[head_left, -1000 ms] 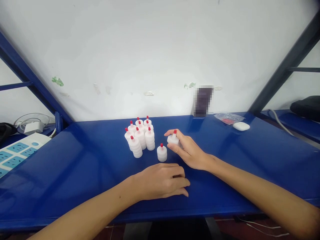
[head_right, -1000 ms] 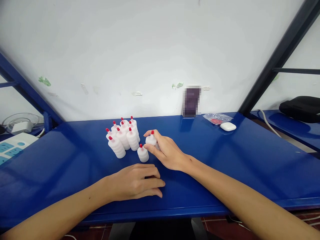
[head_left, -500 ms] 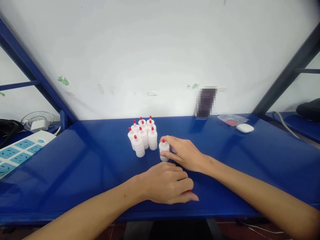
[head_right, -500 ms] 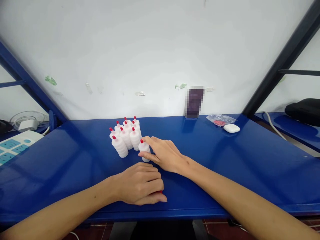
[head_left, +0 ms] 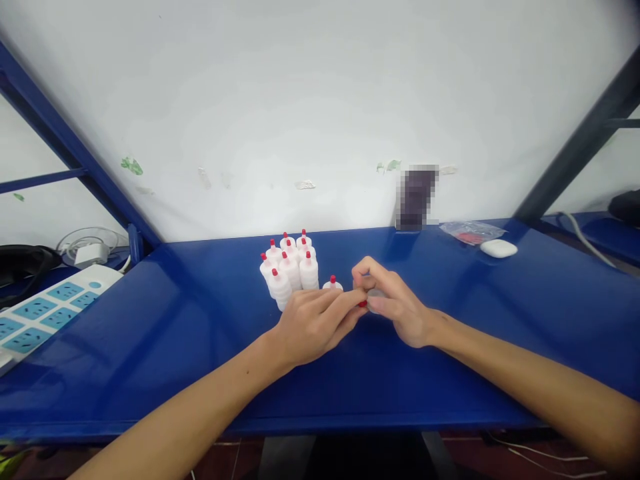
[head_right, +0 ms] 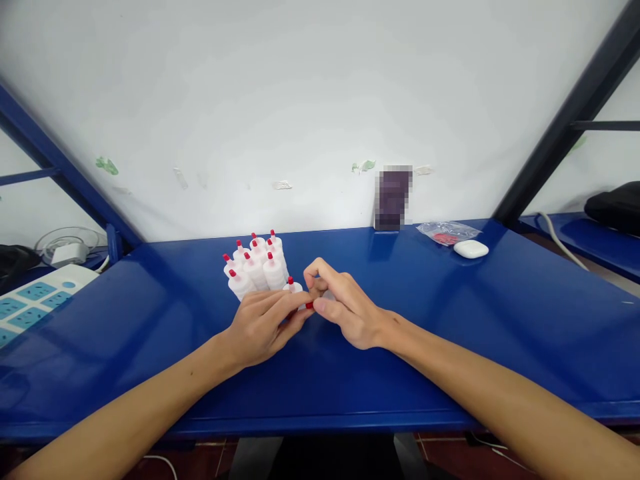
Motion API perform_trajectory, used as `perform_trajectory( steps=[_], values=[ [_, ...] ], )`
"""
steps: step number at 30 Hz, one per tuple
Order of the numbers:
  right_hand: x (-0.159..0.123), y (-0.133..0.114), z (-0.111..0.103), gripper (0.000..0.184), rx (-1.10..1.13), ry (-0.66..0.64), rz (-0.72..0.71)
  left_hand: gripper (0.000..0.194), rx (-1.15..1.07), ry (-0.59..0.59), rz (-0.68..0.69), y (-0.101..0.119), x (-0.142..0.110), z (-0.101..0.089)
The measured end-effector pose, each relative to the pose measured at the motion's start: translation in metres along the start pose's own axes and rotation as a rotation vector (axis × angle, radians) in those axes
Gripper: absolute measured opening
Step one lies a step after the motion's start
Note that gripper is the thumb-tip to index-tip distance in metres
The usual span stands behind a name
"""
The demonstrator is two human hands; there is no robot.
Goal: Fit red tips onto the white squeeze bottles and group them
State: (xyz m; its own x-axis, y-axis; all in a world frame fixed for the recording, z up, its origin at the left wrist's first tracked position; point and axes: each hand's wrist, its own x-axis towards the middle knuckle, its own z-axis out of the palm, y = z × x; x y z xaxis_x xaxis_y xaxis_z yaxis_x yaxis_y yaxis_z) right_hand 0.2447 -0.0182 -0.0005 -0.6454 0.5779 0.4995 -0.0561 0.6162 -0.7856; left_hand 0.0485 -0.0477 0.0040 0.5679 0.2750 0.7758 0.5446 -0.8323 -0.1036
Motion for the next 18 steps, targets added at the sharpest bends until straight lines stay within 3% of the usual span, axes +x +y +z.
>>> perform_trajectory(
  steps=[6,18],
  values=[
    [0.0005,-0.0056,0.0026,0.025,-0.034,-0.047,-0.024,0.012,-0.019,0.006,0.014,0.0042,-0.0013,0.0019],
    [-0.0016,-0.0099,0.0094,0.014,-0.141,0.042,-0.081,0.017,-0.212,-0.011,-0.045,0.0057,-0.0041,0.0026]
  ],
)
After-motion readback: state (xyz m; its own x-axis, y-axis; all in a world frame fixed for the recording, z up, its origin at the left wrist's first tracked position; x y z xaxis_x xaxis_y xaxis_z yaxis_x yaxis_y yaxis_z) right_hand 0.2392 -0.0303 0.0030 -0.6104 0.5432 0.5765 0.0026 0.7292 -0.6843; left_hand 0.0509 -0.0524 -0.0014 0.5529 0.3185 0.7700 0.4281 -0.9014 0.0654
